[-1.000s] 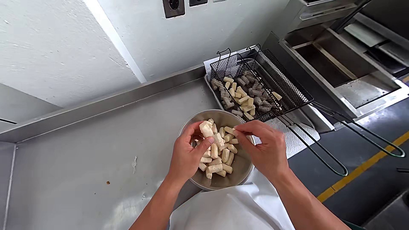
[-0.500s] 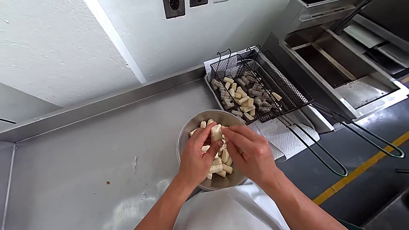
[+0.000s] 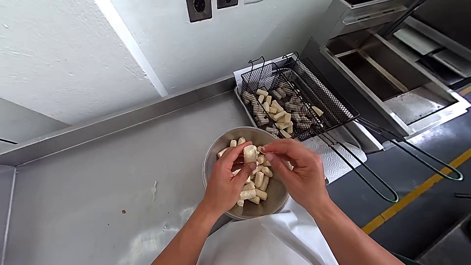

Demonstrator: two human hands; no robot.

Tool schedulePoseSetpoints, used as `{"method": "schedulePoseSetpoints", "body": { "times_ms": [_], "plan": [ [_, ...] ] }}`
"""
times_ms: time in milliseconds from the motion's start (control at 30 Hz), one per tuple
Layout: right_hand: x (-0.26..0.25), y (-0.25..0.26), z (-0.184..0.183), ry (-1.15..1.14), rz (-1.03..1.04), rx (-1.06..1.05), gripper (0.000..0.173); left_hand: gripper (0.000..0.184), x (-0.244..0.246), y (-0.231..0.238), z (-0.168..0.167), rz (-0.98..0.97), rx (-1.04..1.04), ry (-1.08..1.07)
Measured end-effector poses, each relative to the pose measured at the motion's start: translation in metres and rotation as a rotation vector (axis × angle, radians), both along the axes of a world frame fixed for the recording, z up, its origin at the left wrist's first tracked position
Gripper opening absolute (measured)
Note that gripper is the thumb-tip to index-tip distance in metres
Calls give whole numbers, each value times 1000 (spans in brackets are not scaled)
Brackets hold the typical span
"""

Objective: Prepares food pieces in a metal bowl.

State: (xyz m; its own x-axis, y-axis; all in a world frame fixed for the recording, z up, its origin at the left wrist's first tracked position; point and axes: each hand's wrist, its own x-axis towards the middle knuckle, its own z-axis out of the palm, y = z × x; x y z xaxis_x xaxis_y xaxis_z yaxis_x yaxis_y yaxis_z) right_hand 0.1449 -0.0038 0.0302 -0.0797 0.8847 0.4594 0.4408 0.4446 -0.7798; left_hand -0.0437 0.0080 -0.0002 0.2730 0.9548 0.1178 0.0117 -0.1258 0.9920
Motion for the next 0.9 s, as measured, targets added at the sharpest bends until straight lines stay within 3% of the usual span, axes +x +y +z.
{"method": "schedulePoseSetpoints", "body": {
  "times_ms": [133, 233, 333, 433, 600, 667, 733, 900],
  "plan": [
    [-12, -2, -12, -331, -60, 240, 25, 44, 5, -3, 2, 40, 22, 43],
    [-18, -8, -22, -502, -62, 256, 37, 45, 6, -2, 2, 100, 61, 105],
    [-19, -9, -25, -572, -41, 228, 40, 46, 2, -3, 2, 81, -39, 97],
    [-18, -12, -26, -490, 6, 158, 40, 40, -1, -1, 1, 44, -133, -11],
    [-12, -14, -17, 32, 152, -257, 40, 29, -7, 3, -2, 22, -215, -146],
    [-9, -12, -13, 148, 161, -330, 36, 29, -8, 2, -3, 16, -207, -144],
    [-7, -10, -10, 121, 127, -272, 34, 29, -7, 1, -3, 1, -203, -143],
    [-10, -5, -11, -229, 89, 49, 33, 25, -4, -1, -1, 18, -178, -126]
  ]
}}
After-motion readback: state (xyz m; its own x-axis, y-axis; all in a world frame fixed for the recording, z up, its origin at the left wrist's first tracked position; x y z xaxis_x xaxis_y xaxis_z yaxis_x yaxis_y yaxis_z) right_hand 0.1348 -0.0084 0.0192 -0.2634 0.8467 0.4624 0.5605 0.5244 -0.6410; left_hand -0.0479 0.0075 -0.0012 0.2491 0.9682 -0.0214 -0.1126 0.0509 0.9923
